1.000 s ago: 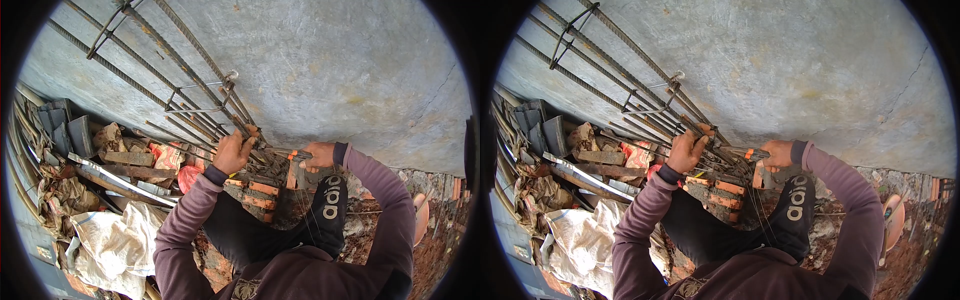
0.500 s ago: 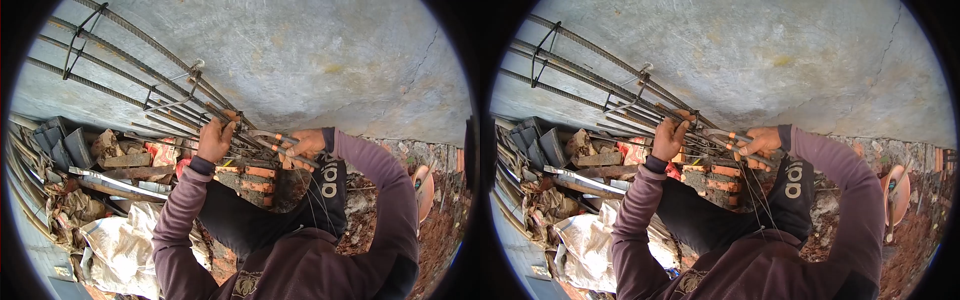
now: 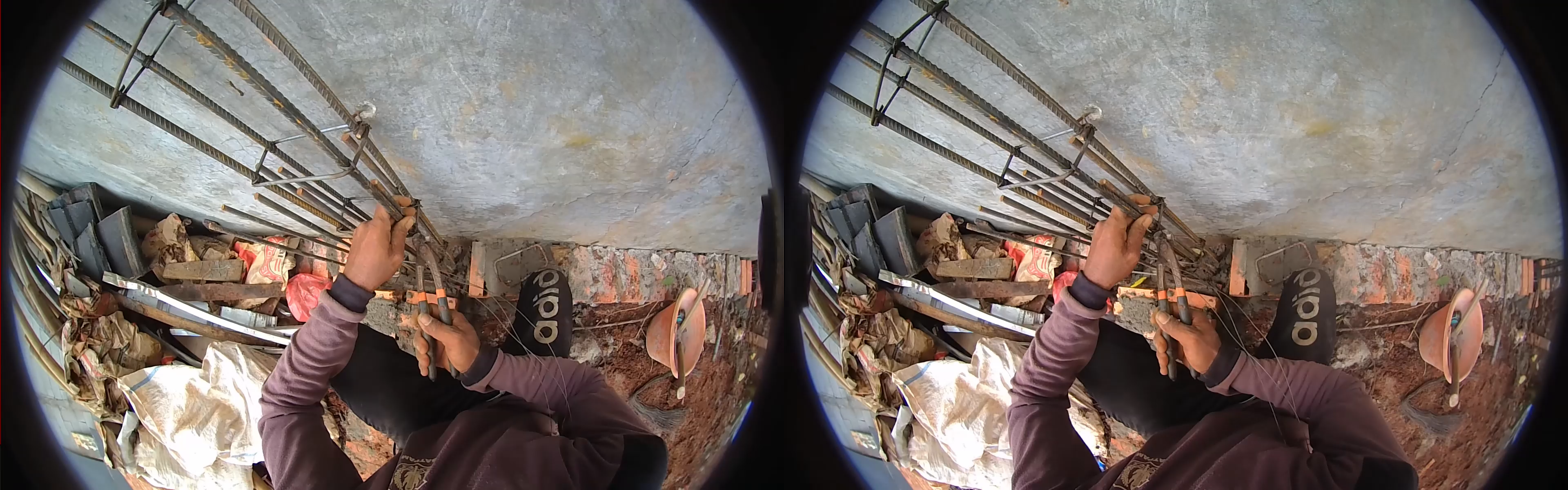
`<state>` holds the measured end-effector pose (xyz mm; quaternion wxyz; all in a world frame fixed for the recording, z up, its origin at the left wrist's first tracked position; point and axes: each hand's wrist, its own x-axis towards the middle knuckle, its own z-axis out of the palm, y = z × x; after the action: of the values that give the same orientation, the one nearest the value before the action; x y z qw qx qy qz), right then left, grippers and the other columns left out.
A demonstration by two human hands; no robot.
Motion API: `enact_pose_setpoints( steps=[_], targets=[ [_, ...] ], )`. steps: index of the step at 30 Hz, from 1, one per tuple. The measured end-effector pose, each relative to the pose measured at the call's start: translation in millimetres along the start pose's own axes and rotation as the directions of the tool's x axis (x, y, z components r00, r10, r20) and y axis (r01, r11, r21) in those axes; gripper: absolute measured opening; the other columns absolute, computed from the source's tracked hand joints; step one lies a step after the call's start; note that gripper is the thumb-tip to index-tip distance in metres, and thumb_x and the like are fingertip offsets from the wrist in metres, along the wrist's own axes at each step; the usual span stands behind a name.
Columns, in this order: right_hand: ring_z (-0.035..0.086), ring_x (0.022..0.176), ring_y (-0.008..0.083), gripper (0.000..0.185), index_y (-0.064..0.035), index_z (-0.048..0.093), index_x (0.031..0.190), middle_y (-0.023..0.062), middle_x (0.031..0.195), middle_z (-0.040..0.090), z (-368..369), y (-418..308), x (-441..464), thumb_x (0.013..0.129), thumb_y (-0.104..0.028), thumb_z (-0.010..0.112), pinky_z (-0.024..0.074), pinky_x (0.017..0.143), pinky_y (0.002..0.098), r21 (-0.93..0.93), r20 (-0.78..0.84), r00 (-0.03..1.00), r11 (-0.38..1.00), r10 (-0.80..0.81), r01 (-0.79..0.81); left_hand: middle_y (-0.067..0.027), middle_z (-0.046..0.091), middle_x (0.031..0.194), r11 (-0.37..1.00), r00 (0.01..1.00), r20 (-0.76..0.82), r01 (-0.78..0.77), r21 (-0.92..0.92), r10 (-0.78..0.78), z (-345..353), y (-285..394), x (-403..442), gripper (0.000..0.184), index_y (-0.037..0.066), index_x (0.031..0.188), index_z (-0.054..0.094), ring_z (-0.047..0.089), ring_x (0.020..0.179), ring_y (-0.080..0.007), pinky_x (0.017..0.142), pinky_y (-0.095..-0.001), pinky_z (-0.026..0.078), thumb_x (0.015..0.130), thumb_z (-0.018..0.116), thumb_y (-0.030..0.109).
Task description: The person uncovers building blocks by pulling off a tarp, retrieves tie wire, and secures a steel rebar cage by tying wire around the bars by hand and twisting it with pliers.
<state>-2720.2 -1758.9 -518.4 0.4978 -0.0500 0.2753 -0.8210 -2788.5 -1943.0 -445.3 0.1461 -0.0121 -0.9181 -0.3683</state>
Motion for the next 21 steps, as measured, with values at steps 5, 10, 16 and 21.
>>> enact_pose_setpoints(
  steps=[5, 10, 16, 21],
  targets=[
    [0.059, 0.053, 0.0174, 0.027, -0.0017, 0.051, 0.106, 0.0063, 0.069, 0.056, 0.5, 0.4, 1.2, 0.1, -0.028, 0.049, 0.0531, 0.047, 0.032, -0.011, -0.023, 1.0, 1.0, 0.009, -0.009, -0.0198, 0.066, 0.083, 0.983, 0.993, 0.112, -0.045, 0.178, 0.025, -7.9, -17.8, -5.8, 0.014, -0.001, 0.096, 0.06, 0.062, 0.079, -0.0428, 0.095, -0.0476, 0.044, 0.089, 0.061, 0.012],
    [0.06, 0.053, 0.0171, 0.025, -0.0022, 0.051, 0.107, 0.0059, 0.068, 0.056, -8.4, -28.8, -9.3, 0.1, -0.026, 0.05, 0.0536, 0.046, 0.0328, 0.044, 0.048, 0.987, 0.987, 0.153, -0.155, -0.0244, 0.063, 0.087, 0.971, 0.96, 0.281, -0.087, 0.223, 0.021, -11.2, -24.7, -8.4, 0.013, -0.004, 0.092, 0.059, 0.06, 0.087, -0.044, 0.103, -0.0506, 0.039, 0.086, 0.059, 0.008],
    [0.061, 0.054, 0.0181, 0.021, -0.0055, 0.053, 0.103, 0.006, 0.069, 0.057, 12.4, -15.8, -4.0, 0.099, -0.026, 0.052, 0.0526, 0.045, 0.0336, 0.072, -0.038, 0.993, 0.992, 0.109, -0.106, -0.0326, 0.061, 0.095, 0.904, 0.932, 0.362, -0.167, 0.394, 0.014, -15.0, -9.5, -10.1, 0.017, -0.009, 0.089, 0.056, 0.057, 0.099, -0.0494, 0.091, -0.0501, 0.048, 0.079, 0.061, 0.005],
    [0.059, 0.051, 0.0186, 0.02, -0.006, 0.052, 0.102, 0.0063, 0.066, 0.056, 13.1, -8.6, -1.8, 0.099, -0.026, 0.053, 0.052, 0.045, 0.0324, 0.122, -0.027, 0.996, 0.99, 0.08, -0.076, -0.0303, 0.062, 0.093, 0.897, 0.906, 0.424, -0.168, 0.408, -0.023, -20.0, -0.3, -4.6, 0.019, -0.008, 0.087, 0.056, 0.06, 0.095, -0.0461, 0.082, -0.0504, 0.05, 0.077, 0.063, 0.005]
  ],
)
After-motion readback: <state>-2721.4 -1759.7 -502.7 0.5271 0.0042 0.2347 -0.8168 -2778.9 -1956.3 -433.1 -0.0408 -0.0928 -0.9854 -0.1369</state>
